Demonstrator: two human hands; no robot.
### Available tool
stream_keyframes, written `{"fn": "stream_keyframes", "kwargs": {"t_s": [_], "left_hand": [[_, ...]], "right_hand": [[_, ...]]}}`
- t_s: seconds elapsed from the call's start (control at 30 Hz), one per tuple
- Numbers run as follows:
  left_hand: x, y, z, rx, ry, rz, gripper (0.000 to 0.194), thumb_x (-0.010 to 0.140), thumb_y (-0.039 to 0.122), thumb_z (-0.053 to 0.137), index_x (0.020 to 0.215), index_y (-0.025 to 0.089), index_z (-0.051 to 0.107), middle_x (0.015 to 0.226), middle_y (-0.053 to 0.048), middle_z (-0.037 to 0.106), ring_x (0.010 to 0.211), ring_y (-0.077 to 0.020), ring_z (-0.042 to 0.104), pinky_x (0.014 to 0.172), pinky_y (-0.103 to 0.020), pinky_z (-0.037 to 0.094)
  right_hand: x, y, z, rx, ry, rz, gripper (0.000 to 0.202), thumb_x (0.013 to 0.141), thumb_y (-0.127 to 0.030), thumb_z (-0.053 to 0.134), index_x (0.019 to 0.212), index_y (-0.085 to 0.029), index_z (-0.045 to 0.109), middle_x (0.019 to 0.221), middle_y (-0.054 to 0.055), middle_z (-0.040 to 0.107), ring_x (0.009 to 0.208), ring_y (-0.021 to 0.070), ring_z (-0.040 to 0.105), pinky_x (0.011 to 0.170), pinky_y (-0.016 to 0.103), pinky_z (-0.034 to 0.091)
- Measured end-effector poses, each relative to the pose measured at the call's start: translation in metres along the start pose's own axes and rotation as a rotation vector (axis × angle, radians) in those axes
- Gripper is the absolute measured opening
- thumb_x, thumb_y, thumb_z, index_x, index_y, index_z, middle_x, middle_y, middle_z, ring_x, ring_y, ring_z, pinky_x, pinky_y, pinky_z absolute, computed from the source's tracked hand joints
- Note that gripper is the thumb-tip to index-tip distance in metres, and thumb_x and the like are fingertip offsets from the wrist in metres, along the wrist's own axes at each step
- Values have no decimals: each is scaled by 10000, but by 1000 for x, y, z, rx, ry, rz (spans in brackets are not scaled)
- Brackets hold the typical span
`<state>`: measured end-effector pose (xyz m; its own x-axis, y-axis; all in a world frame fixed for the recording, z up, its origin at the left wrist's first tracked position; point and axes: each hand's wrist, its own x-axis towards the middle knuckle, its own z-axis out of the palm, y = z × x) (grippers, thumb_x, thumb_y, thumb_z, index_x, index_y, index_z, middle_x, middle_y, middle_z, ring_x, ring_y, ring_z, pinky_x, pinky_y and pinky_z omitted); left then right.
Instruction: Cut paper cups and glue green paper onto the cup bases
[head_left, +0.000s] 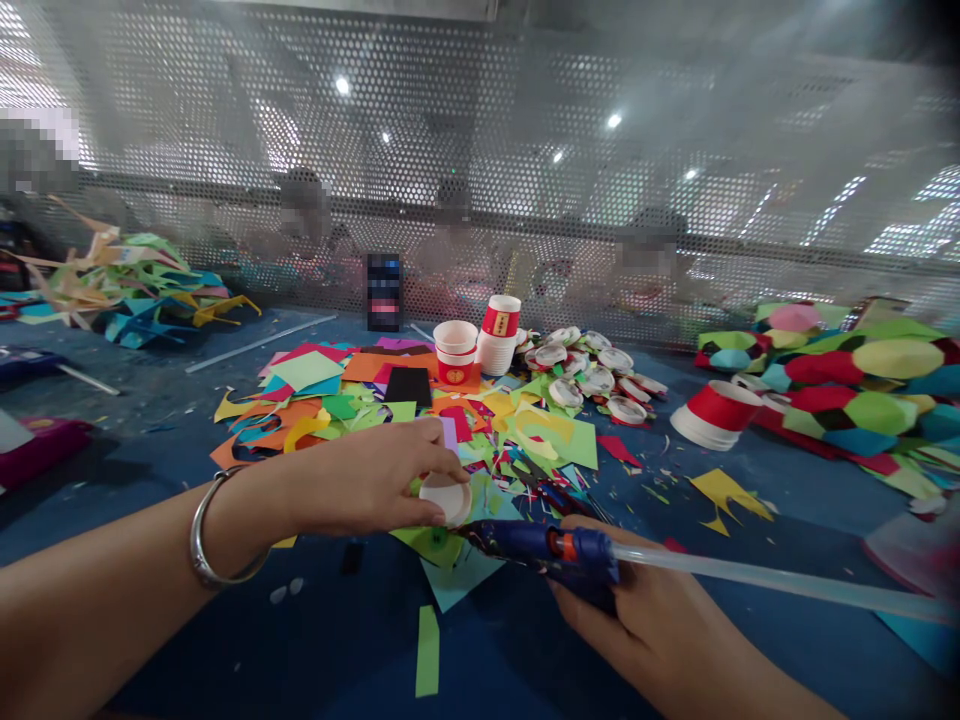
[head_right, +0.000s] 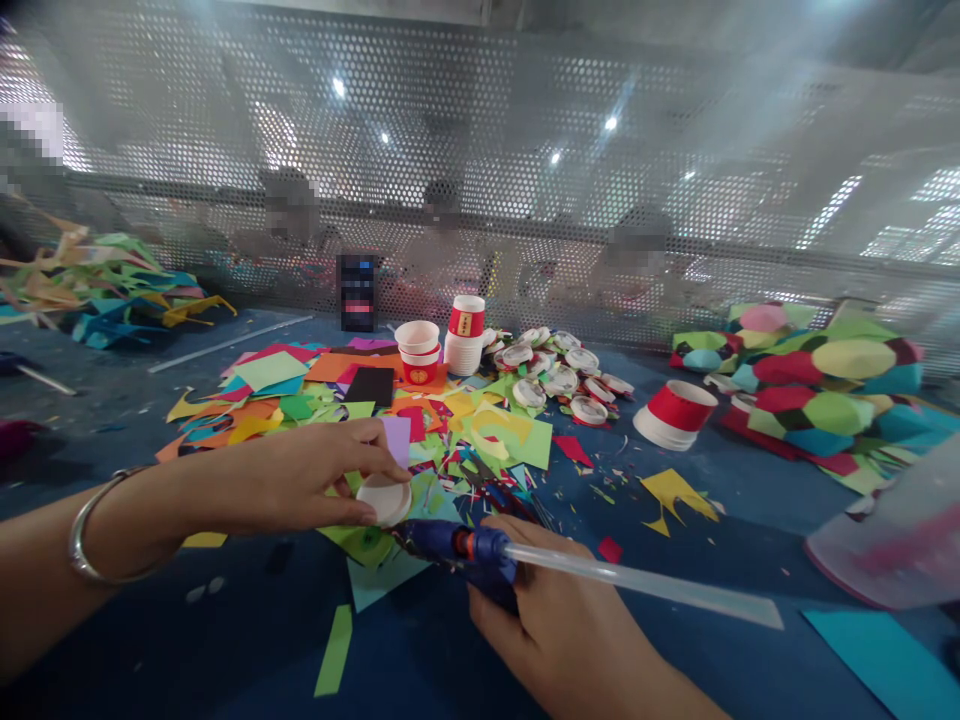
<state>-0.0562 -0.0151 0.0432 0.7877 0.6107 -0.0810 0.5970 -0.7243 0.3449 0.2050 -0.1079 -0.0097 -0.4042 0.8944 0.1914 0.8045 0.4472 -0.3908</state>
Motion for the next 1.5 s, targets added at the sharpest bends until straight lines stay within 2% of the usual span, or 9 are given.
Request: {"fn": "stream_keyframes", "kwargs": {"t_s": [0.13, 0.33, 0.6, 1.17, 1.5], "left_hand": [[0, 0, -1, 7, -6, 6, 344, 868, 349, 571, 1188, 253, 653, 1099, -66, 584, 904, -215, 594, 766, -300, 450], [1, -3, 1, 3, 12, 31, 348, 856, 329, 561, 1184, 258, 650, 1112, -64, 602, 944, -228, 598, 829, -318, 444], [2, -4, 2, -18, 16, 45, 338, 858, 339, 563, 1172, 257, 656, 1127, -68, 619, 947, -233, 608, 839, -327, 445], [1, -4, 3, 22, 15, 37, 341, 870, 342, 574, 1197, 274, 643, 1102, -50, 588, 915, -210, 599, 750, -285, 449], [2, -7, 4, 15, 8, 49, 348, 871, 346, 561, 1196, 256, 647, 1120, -63, 613, 941, -220, 599, 826, -310, 445]], "right_hand": [[1, 1, 0, -9, 5, -1, 84, 873, -221, 478, 853, -233, 558, 869, 51, 671, 764, 219, 648, 669, 368, 519], [1, 1, -2, -38, 24, -16, 83, 870, -213, 494, 863, -236, 574, 886, 45, 680, 792, 222, 662, 686, 355, 535], [-1, 6, -2, -49, 20, -22, 115, 894, -226, 475, 910, -232, 589, 877, 52, 676, 779, 227, 660, 692, 382, 531], [-1, 10, 1, -39, 38, -10, 127, 888, -222, 497, 948, -228, 608, 927, 48, 682, 834, 222, 660, 735, 377, 528], [-3, 4, -2, -60, -6, -34, 97, 908, -219, 473, 895, -227, 569, 871, 34, 650, 771, 199, 641, 685, 338, 512]]}}
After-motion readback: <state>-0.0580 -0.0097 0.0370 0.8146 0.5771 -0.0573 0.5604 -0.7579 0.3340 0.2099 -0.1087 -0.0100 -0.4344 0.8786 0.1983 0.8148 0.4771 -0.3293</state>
